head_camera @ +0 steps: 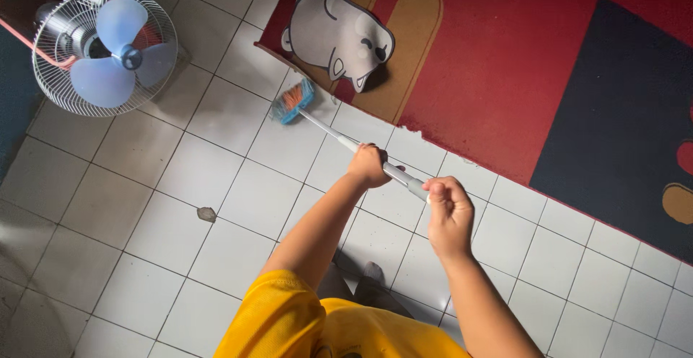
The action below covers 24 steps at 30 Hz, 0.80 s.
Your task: The person sweeps the tiled floor using a broom, pushing debris along the floor and into corners.
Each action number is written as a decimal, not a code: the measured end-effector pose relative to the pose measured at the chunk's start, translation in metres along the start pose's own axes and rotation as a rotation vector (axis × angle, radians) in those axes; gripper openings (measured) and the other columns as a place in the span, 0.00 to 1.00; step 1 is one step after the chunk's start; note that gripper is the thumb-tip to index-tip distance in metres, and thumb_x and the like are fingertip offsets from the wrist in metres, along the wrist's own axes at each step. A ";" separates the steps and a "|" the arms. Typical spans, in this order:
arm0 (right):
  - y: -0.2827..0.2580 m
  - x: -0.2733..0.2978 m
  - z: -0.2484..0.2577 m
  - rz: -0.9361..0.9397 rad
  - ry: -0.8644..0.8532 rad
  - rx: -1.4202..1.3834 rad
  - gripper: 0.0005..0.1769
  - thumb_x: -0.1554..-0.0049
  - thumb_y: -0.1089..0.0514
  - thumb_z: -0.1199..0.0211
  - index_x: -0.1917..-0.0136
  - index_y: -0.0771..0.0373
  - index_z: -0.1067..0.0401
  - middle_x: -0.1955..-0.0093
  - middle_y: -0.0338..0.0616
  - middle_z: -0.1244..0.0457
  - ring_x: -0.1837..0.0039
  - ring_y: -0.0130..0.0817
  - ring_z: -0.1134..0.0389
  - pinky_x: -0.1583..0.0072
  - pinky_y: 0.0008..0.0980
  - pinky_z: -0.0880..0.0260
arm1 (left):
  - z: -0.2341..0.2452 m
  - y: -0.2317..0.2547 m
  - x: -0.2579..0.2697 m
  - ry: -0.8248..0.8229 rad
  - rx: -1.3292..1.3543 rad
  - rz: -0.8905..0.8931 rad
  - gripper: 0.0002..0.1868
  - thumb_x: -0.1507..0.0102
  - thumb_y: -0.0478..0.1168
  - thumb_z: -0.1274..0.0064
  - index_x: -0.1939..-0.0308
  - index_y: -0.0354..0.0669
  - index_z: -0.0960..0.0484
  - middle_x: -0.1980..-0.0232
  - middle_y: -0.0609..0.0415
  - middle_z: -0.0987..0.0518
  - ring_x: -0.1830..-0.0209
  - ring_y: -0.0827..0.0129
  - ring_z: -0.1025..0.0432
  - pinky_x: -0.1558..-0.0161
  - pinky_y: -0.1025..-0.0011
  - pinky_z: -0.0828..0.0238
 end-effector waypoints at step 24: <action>-0.095 0.143 0.317 0.495 -0.232 -0.310 0.16 0.51 0.59 0.49 0.77 0.58 0.49 0.76 0.41 0.48 0.70 0.31 0.49 0.61 0.33 0.44 | -0.157 0.350 0.113 -0.100 0.178 -0.336 0.12 0.48 0.53 0.44 0.74 0.52 0.15 0.71 0.55 0.16 0.61 0.57 0.22 0.43 0.59 0.34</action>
Point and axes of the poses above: each hand's wrist, its own x-axis away from the middle knuckle, its own z-axis out of the back of the hand, y = z × x, the point moved 2 cm from there along -x, towards the middle knuckle
